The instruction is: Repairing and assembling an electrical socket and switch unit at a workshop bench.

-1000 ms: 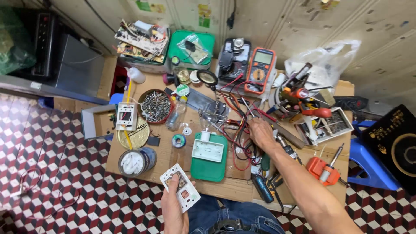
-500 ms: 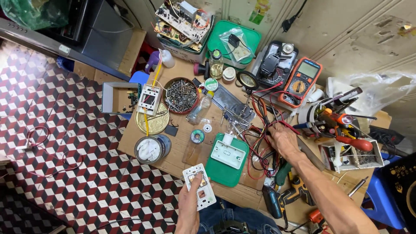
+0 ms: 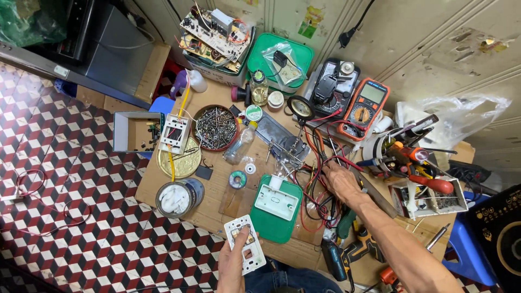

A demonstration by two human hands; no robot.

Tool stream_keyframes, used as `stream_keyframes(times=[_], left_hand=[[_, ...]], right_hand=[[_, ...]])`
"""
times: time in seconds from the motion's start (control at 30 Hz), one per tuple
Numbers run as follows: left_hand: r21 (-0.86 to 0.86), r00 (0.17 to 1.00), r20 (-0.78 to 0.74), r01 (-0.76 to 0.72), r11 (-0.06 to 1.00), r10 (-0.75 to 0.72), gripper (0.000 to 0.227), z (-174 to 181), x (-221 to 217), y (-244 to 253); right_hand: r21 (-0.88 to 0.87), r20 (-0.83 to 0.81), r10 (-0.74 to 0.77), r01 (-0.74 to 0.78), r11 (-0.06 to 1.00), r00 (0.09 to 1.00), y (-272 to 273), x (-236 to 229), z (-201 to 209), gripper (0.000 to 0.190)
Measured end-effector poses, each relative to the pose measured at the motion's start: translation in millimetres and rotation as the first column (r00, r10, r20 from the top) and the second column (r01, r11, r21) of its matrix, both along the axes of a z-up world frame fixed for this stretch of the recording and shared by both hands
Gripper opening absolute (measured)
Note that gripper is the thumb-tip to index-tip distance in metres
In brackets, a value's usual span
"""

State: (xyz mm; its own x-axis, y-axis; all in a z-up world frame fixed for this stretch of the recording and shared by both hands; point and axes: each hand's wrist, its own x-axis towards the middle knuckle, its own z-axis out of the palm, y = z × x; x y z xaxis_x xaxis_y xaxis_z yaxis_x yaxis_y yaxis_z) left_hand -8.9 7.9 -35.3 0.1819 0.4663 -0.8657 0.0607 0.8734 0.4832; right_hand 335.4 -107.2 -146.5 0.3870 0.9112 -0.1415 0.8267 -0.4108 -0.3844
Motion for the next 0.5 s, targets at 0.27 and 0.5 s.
stream_keyframes(times=[0.27, 0.5], left_hand=[[-0.008, 0.999, 0.029, -0.027, 1.000, 0.028, 0.042, -5, 5, 2], [-0.057, 1.000, -0.016, -0.003, 0.998, 0.002, 0.044, 17, 16, 7]], right_hand=[[-0.332, -0.064, -0.081, 0.055, 0.942, 0.995, 6, 5, -26, 0.022], [-0.379, -0.205, -0.284, 0.191, 0.905, 0.937, 10, 14, -28, 0.047]])
